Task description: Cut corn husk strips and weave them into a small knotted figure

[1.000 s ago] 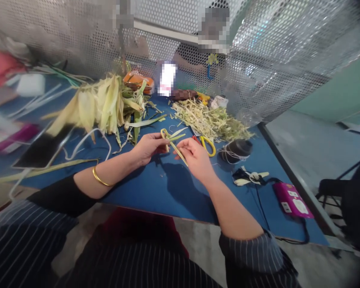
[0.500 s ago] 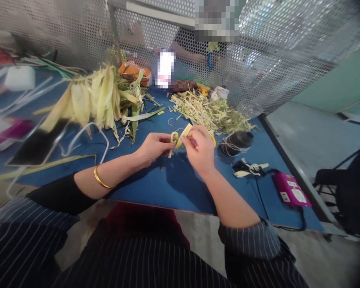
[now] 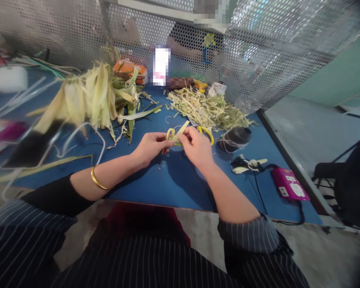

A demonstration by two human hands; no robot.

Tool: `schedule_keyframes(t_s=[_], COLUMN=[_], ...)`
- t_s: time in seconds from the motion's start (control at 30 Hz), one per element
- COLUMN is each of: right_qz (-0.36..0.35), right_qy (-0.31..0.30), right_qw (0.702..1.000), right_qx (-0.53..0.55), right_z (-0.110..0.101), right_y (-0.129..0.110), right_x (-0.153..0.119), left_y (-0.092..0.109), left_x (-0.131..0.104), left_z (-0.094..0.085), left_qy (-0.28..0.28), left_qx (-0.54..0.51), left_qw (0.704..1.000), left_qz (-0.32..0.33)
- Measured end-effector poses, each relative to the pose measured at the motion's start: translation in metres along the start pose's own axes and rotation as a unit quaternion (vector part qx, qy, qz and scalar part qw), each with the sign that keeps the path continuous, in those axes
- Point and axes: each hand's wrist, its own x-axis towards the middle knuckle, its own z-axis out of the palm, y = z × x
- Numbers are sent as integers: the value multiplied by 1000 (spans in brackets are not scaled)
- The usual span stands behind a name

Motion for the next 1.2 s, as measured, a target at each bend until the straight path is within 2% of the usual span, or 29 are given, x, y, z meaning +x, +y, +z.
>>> schedule_keyframes(t_s=[0.1,0.2,0.33,0.5,0.67,0.8,0.97,1.2], right_qz=[-45,-63,-29,-13,79,76,94,105], right_qy=[-18,-23,-55,10,4,10,-7,-52], right_qw=[999,995,977,966,929,942,963,968], right_qx=[4,71,202,260,361,328,254,224], right_z=[-12,-19,-17,-6,6,7,4,5], right_y=[2,2,0,-5,-7,-9,-9,-6], right_x=[3,4,2,2,0,-2,-5,-6], left_y=[1,1,-2,2,3,-1,-3,2], left_x=[3,6,7,4,1,3,2,-2], left_z=[-4,-7,-9,-5,-2,-4,-8,-5], left_qy=[21,23,13,0,8,34,56,78], left_qx=[-18,-25,-7,14,51,75,172,261], left_qw=[1000,999,1000,1000,999,996,981,956], left_qz=[-4,-15,-17,-18,-1,25,77,108])
